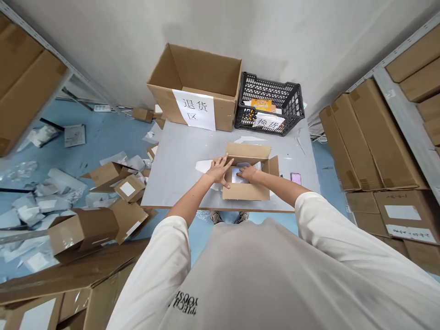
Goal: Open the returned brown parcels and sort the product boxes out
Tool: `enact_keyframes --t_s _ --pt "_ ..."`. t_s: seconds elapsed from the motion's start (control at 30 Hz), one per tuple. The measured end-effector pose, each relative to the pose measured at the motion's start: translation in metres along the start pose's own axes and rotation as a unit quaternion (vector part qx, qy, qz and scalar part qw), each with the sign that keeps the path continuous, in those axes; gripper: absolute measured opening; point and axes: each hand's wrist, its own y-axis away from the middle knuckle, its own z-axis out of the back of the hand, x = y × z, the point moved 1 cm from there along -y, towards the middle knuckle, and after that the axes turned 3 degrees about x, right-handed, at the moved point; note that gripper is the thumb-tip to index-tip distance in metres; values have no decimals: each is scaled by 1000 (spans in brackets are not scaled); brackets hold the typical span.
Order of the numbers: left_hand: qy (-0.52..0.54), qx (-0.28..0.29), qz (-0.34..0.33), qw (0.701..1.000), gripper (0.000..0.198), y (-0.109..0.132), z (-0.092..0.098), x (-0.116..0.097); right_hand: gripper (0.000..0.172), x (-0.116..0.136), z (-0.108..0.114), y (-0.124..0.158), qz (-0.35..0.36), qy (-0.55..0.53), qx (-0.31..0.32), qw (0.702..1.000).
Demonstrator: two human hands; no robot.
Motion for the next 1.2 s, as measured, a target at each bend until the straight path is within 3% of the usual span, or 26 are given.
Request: enact_keyframes --t_s 0.27,0.5,0.73,1.0,1.2 --pt "-14 -5 -8 1000 172 5 -10 -3 98 5 -28 -43 96 76 -28 992" --pt "-27 -4 -9 1000 173 7 -14 -3 74 8 -37 -45 135 78 -85 984" --pt "-23 3 -9 1000 174 7 -12 -5 35 11 -14 -36 118 138 -94 979" --pt "-21 -2 -7 1000 170 7 -8 -4 33 9 7 -14 105 86 -43 990" --pt "-25 2 2 1000 170 6 -4 -3 37 -14 28 35 91 31 -72 993"
